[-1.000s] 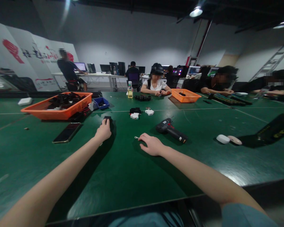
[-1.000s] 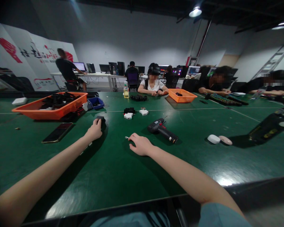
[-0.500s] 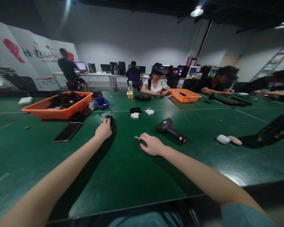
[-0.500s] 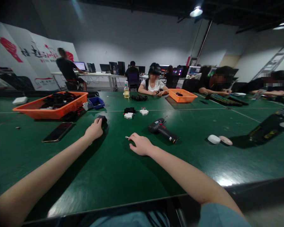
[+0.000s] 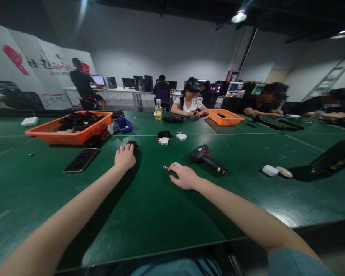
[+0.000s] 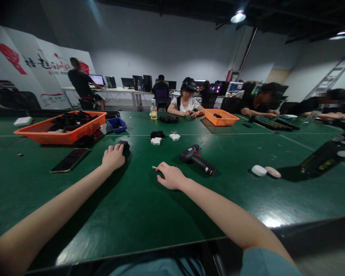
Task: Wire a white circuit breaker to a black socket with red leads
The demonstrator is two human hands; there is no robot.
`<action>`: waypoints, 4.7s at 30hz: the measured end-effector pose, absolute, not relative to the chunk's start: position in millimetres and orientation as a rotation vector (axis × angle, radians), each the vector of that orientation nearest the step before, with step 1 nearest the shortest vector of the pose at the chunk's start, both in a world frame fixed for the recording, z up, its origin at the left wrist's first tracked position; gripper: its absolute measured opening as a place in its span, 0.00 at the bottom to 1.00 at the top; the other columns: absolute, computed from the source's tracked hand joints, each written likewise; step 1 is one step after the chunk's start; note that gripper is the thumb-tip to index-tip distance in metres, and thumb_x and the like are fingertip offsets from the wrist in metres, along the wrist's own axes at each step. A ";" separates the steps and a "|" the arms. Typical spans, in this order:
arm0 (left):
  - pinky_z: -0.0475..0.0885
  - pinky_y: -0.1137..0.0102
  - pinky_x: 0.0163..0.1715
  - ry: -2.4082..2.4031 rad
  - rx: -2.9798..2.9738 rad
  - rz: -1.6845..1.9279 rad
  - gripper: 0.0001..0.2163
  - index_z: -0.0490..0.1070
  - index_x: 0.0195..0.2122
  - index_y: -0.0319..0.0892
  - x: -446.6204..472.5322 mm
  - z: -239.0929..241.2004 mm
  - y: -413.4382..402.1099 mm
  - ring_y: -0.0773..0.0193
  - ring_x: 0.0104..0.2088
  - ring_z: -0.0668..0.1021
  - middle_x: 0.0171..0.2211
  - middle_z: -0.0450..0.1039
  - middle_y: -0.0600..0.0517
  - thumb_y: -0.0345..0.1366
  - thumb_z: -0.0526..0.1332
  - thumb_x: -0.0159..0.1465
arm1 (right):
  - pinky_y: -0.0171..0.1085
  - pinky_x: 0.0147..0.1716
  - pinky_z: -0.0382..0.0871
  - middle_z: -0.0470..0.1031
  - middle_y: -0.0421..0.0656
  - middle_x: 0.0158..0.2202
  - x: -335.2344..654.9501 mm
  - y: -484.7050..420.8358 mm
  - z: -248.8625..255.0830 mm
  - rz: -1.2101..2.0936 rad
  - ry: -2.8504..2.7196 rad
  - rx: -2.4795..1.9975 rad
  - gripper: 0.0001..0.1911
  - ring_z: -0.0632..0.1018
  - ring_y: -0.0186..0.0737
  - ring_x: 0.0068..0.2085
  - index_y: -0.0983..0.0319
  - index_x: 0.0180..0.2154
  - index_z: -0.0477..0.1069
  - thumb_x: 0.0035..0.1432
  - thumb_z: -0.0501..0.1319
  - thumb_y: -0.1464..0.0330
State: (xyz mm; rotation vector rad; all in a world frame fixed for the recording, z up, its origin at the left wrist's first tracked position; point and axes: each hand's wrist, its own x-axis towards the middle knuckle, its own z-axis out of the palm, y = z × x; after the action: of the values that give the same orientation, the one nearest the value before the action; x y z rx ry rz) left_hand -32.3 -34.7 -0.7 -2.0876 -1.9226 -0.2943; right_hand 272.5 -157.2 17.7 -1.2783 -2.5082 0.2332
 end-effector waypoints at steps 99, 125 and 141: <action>0.65 0.57 0.48 -1.541 -2.131 -0.057 0.20 0.77 0.40 0.38 -1.4 16.9 -59.7 0.46 0.53 0.72 0.45 0.75 0.37 0.39 0.46 0.67 | 0.40 0.29 0.73 0.68 0.53 0.58 263.9 -175.0 18.5 0.039 -2.436 -1.416 0.24 0.80 0.46 0.36 0.60 0.59 0.62 0.65 0.53 0.58; 0.59 0.54 0.46 -1.910 -2.037 -0.075 0.24 0.76 0.44 0.31 -3.3 9.9 -58.8 0.42 0.46 0.76 0.43 0.77 0.33 0.42 0.45 0.68 | 0.37 0.30 0.71 0.62 0.50 0.63 255.3 -176.5 27.2 0.039 -2.505 -1.490 0.26 0.79 0.41 0.37 0.60 0.63 0.58 0.67 0.51 0.58; 0.61 0.58 0.44 -1.872 -2.077 -0.078 0.24 0.76 0.44 0.32 -5.8 10.3 -59.0 0.44 0.47 0.75 0.44 0.76 0.34 0.42 0.45 0.68 | 0.39 0.31 0.71 0.63 0.50 0.62 254.5 -175.7 26.0 0.005 -2.507 -1.479 0.26 0.80 0.42 0.36 0.59 0.63 0.58 0.67 0.50 0.58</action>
State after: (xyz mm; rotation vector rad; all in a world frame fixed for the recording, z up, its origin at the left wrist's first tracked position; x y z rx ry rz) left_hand -5.8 -59.0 10.3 -2.0767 -1.8720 -0.0781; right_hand 254.5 -175.7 26.0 -1.4793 -2.5071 0.0053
